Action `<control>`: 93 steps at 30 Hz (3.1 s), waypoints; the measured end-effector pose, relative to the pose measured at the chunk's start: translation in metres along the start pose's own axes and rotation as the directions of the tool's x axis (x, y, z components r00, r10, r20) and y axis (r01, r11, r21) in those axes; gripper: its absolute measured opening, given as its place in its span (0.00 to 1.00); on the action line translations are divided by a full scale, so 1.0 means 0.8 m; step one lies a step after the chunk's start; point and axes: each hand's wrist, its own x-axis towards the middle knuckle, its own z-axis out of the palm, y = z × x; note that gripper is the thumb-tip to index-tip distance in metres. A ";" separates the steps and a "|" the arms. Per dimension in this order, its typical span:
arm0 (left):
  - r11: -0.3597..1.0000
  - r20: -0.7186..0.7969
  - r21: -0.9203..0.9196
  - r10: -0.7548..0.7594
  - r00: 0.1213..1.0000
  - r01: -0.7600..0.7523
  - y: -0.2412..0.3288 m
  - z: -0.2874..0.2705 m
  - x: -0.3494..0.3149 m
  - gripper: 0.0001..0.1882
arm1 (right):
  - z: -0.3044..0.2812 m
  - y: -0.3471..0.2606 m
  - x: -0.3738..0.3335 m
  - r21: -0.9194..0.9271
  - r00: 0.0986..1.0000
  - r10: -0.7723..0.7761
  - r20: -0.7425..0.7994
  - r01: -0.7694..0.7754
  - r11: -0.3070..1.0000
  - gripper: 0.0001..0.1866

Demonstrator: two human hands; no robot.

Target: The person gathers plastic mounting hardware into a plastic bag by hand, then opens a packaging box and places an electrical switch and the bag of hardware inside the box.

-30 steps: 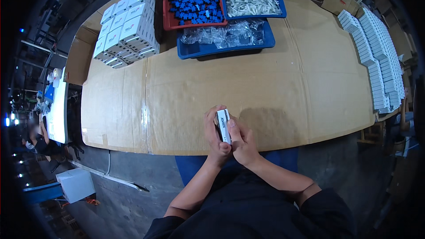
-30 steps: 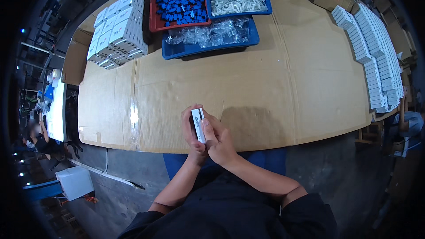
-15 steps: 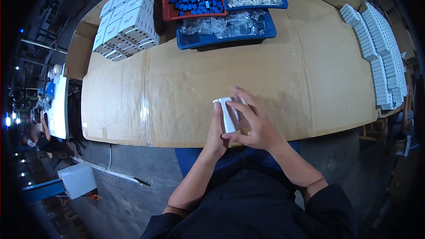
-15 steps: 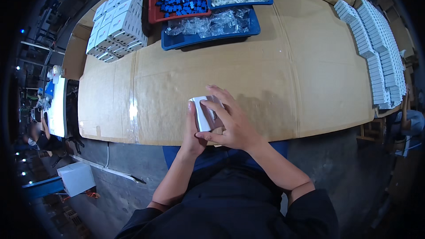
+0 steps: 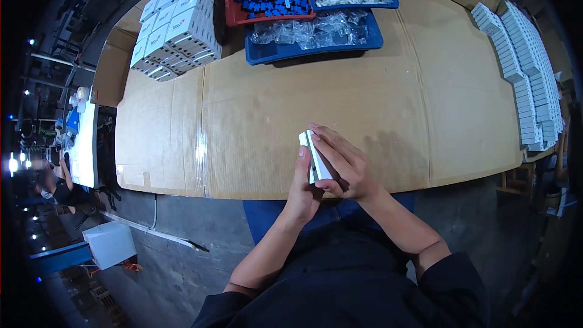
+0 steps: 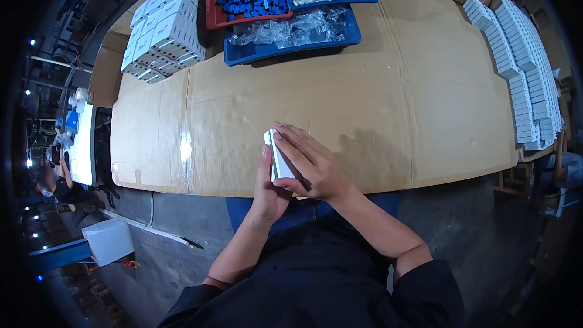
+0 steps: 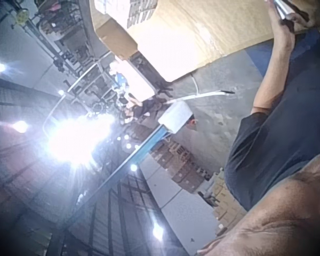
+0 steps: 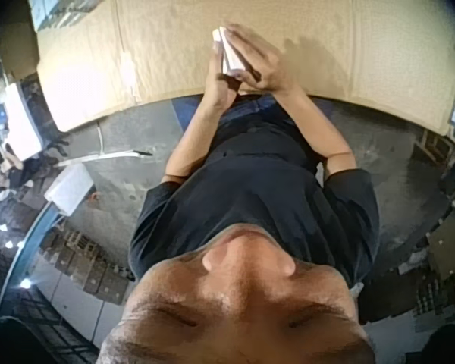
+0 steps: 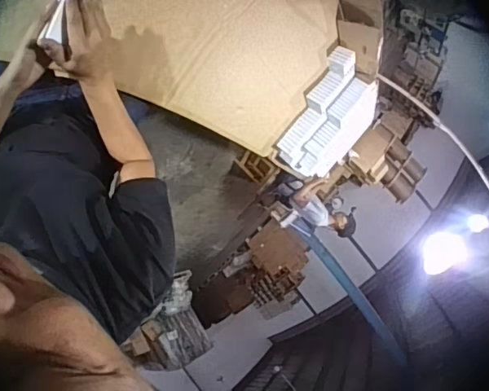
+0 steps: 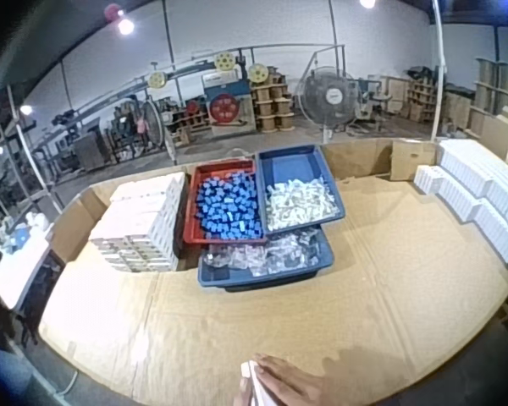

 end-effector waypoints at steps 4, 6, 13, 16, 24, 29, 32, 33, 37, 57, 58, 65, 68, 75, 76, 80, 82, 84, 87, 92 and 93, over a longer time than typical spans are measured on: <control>0.998 -0.012 0.065 -0.026 1.000 0.027 0.000 0.004 0.004 0.36 | -0.001 0.004 -0.003 0.061 0.997 0.072 0.013 -0.073 0.995 0.41; 0.953 0.091 0.268 0.122 0.988 -0.142 -0.026 -0.014 0.015 0.41 | 0.003 0.007 -0.008 0.296 0.956 0.276 -0.096 -0.237 0.925 0.44; 0.808 0.070 0.406 0.438 0.896 -0.427 -0.025 -0.002 0.022 0.46 | 0.009 -0.012 -0.001 0.502 0.875 0.484 0.005 -0.421 0.756 0.43; 0.885 -0.021 0.244 0.414 0.910 -0.397 -0.001 0.006 0.023 0.41 | -0.005 -0.003 0.000 0.400 0.882 0.464 0.082 -0.456 0.795 0.33; 0.953 -0.156 0.192 0.265 0.952 -0.234 -0.002 0.002 0.029 0.36 | 0.007 0.009 -0.019 0.103 0.939 0.293 0.181 -0.314 0.944 0.31; 0.952 -0.194 0.215 0.259 0.946 -0.216 -0.006 0.005 0.034 0.35 | 0.015 0.017 -0.025 -0.178 0.981 0.153 0.118 -0.131 0.975 0.25; 0.938 -0.253 0.227 0.318 0.914 -0.263 -0.014 0.003 0.039 0.35 | 0.029 0.018 -0.033 -0.183 0.991 0.123 0.042 -0.114 0.976 0.22; 0.937 -0.275 0.243 0.315 0.908 -0.251 -0.015 0.002 0.039 0.34 | 0.031 0.016 -0.034 -0.184 0.991 0.125 0.044 -0.115 0.976 0.22; 0.954 -0.333 0.225 0.265 0.905 -0.197 -0.015 0.008 0.034 0.34 | 0.033 0.013 -0.033 -0.200 0.990 0.138 0.016 -0.132 0.971 0.20; 0.859 -0.053 0.284 0.457 0.888 -0.426 0.002 -0.016 0.041 0.36 | 0.021 0.008 -0.029 0.393 0.907 0.377 0.187 -0.421 0.818 0.30; 0.823 0.008 0.358 0.469 0.883 -0.441 0.006 -0.016 0.040 0.37 | 0.019 0.008 -0.028 0.392 0.907 0.378 0.185 -0.420 0.818 0.30; 0.830 0.143 0.303 0.447 0.883 -0.469 0.001 -0.019 0.033 0.41 | 0.019 0.004 -0.021 0.498 0.811 0.561 0.165 -0.560 0.663 0.37; 0.939 0.104 0.078 0.325 0.940 -0.334 0.007 -0.017 0.032 0.41 | 0.011 0.010 -0.022 0.427 0.776 0.607 0.170 -0.613 0.664 0.37; 0.921 0.088 0.332 0.185 0.979 -0.204 0.008 -0.006 0.030 0.42 | 0.020 0.004 -0.024 0.500 0.784 0.617 0.064 -0.560 0.660 0.40; 0.921 0.089 0.332 0.185 0.979 -0.204 0.009 -0.011 0.030 0.42 | 0.016 0.008 -0.026 0.426 0.832 0.553 0.051 -0.519 0.741 0.40; 0.963 -0.007 0.246 0.118 0.993 -0.113 0.029 -0.012 0.024 0.41 | -0.005 0.005 -0.015 0.124 0.947 0.313 0.078 -0.321 0.939 0.40; 0.978 -0.040 0.069 -0.192 0.980 0.195 0.042 -0.015 0.024 0.41 | -0.002 0.006 -0.018 0.089 0.959 0.267 0.099 -0.276 0.957 0.39; 0.986 -0.091 0.072 -0.141 0.986 0.147 0.038 -0.004 0.021 0.36 | 0.004 0.009 -0.025 0.054 0.968 0.221 0.122 -0.229 0.972 0.38; 0.998 -0.090 -0.033 -0.059 0.994 0.057 0.030 0.003 0.022 0.29 | 0.019 0.009 -0.030 0.064 0.965 0.257 0.057 -0.261 0.963 0.35; 0.999 -0.123 -0.034 -0.020 0.992 0.016 0.017 0.013 0.020 0.29 | 0.033 0.017 -0.041 -0.006 0.987 0.162 -0.017 -0.162 0.987 0.34; 1.000 -0.131 -0.030 -0.013 0.991 0.009 0.012 0.009 0.020 0.29 | 0.033 0.016 -0.042 -0.005 0.987 0.163 -0.015 -0.163 0.987 0.34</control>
